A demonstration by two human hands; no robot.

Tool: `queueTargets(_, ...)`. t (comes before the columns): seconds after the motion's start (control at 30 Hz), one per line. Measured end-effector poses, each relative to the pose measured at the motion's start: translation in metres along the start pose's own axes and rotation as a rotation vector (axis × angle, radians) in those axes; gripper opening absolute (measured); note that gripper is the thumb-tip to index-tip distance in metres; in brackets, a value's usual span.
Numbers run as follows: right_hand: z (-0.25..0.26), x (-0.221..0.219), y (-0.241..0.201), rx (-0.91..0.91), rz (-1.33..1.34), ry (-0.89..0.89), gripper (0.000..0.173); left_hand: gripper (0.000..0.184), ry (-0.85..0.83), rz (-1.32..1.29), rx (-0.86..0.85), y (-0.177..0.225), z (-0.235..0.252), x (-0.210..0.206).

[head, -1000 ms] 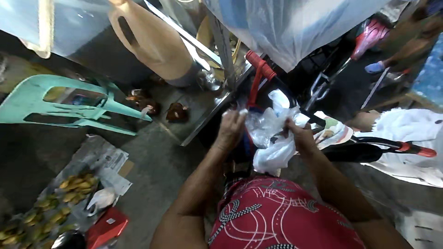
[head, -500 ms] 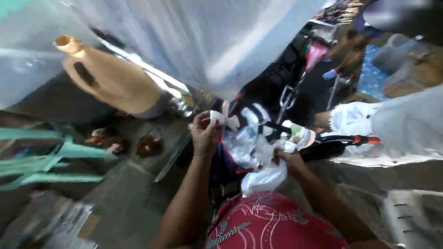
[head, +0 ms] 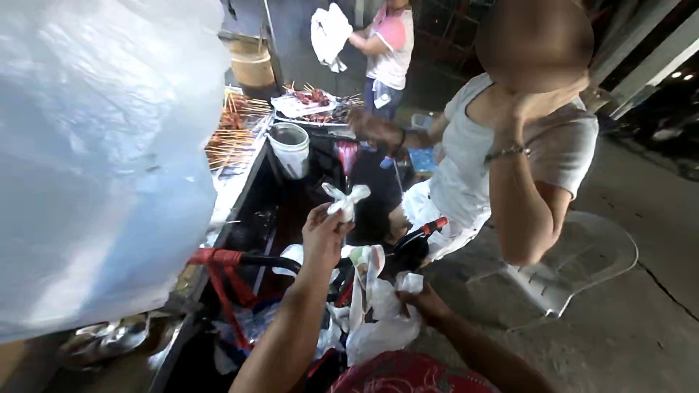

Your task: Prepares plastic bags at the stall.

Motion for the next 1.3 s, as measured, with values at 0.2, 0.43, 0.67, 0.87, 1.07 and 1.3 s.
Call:
queueTargets(0.2,-0.022,0.028,0.011,-0.061,0.042,0.174,0.024,0.021,0.008,-0.017,0.101,-0.021,0.002,-0.008)
queueTargets(0.43,-0.023,0.025,0.018,-0.024,0.099,0.186,0.016,0.019,0.015,-0.041,0.126,-0.025,0.003,0.007)
queueTargets(0.67,-0.013,-0.003,0.012,0.003,0.080,0.026,0.014,0.028,0.075,0.128,-0.088,-0.005,-0.024,0.076)
queueTargets(0.87,0.006,-0.054,0.001,0.038,-0.024,-0.178,0.010,0.036,0.327,0.306,-0.150,0.016,-0.058,0.196)
queueTargets(1.07,0.013,-0.098,-0.001,0.014,-0.073,-0.264,0.006,0.030,0.713,0.168,-0.205,0.026,-0.089,0.287)
queueTargets(1.3,0.010,-0.108,0.007,-0.011,0.022,-0.375,0.007,0.040,0.979,0.274,-0.105,0.036,-0.103,0.379)
Point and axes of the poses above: each hand's wrist, its own z-axis towards the middle knuckle, its own x-axis out of the back of the hand, y = z × x, the point moved 7 cm from there along z, towards the middle knuckle, and after that the axes turned 6 degrees about y, right-handed, at the moved point
